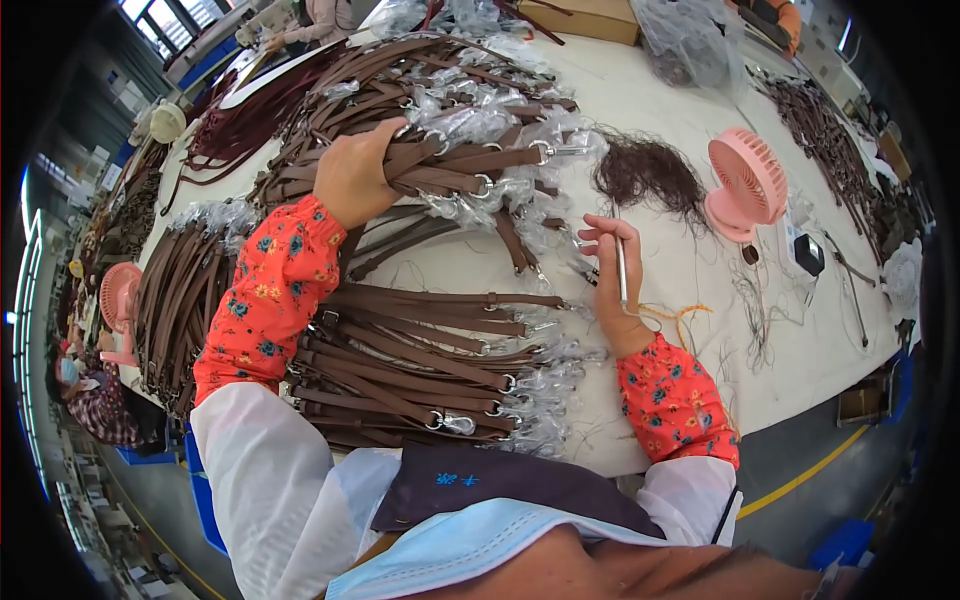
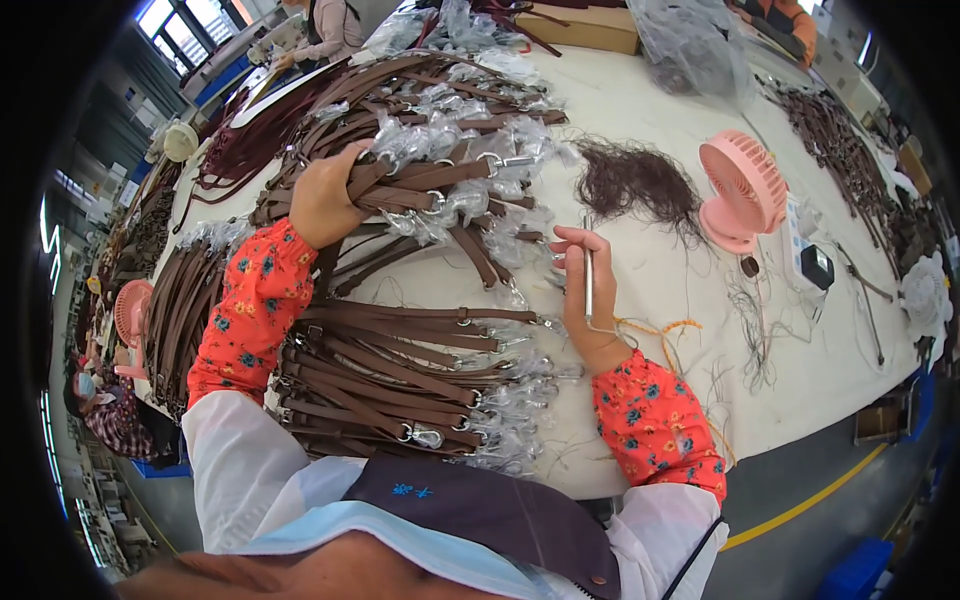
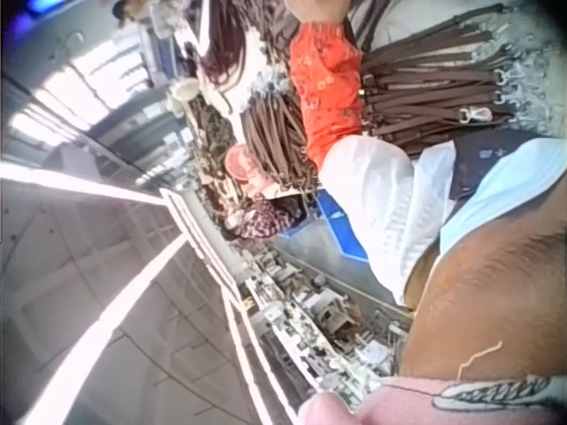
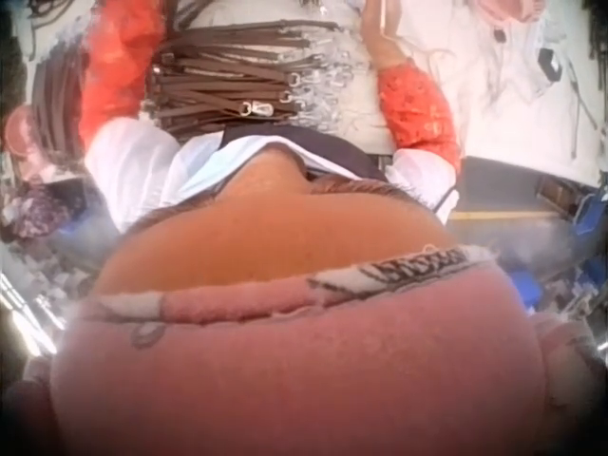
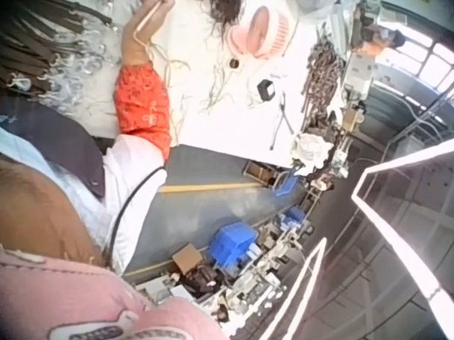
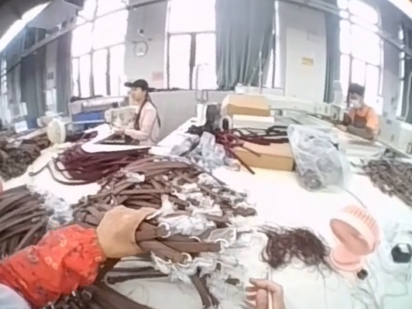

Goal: The recorder is assembling small leather straps with metal hardware using a hook-like tool to pull threads or secure components.

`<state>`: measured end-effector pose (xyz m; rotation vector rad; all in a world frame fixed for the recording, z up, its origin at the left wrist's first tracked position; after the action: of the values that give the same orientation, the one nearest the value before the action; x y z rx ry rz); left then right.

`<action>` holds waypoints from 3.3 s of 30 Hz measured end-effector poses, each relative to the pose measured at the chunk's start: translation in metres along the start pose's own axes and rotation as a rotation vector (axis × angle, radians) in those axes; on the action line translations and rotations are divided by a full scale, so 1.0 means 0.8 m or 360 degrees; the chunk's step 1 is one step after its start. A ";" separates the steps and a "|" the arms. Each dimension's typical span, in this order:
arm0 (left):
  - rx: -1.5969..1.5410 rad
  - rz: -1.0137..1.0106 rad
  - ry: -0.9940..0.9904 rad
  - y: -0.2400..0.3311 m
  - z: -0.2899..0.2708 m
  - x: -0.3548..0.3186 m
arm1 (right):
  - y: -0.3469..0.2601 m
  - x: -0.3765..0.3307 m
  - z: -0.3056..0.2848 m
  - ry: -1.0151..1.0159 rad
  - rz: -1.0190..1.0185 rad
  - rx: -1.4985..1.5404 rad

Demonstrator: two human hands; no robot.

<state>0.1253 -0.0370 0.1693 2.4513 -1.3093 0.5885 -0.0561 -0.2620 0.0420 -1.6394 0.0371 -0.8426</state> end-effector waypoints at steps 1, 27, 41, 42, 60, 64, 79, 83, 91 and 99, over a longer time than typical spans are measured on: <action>-0.0080 0.0005 -0.0023 0.000 0.014 -0.009 | 0.000 0.000 -0.003 0.0014 0.0002 -0.0009; -0.0215 0.0077 -0.0753 -0.003 0.145 -0.053 | 0.003 0.008 -0.016 0.0031 -0.0035 -0.0067; 0.0315 -0.0213 -0.0363 -0.047 0.162 -0.016 | 0.005 -0.002 0.003 -0.0203 0.0013 -0.0188; 0.0233 -0.0200 -0.0475 -0.048 0.164 -0.020 | 0.011 -0.004 0.006 -0.0265 0.0079 -0.0184; -0.0524 0.0165 -0.1218 0.132 0.029 -0.295 | -0.040 -0.055 0.088 -0.1275 -0.0269 -0.0681; -0.0464 0.0217 -0.1041 0.131 0.036 -0.308 | -0.039 -0.065 0.091 -0.1261 -0.0208 -0.0677; -0.0661 0.0373 -0.1120 0.098 0.039 -0.215 | -0.073 -0.060 0.109 -0.1073 -0.0585 -0.0701; -0.0515 0.0275 -0.0638 0.068 0.076 -0.177 | -0.060 -0.064 0.111 -0.1024 -0.0446 -0.0749; -0.0545 0.0187 -0.0478 0.066 0.080 -0.202 | -0.050 -0.087 0.116 -0.1367 -0.0172 -0.0538; -0.0683 -0.0209 -0.1191 0.040 0.080 -0.215 | -0.046 -0.080 0.106 -0.1186 -0.0194 -0.0566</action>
<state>0.0255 0.0406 0.0324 2.4139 -1.3014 -0.6506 -0.0730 -0.1504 0.0421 -2.2231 -0.4601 -0.2755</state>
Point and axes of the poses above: each hand's wrist, its own x-axis towards the middle knuckle, its own z-axis out of the palm, y = z × x, the point moved 9 cm from there along x, towards the middle knuckle
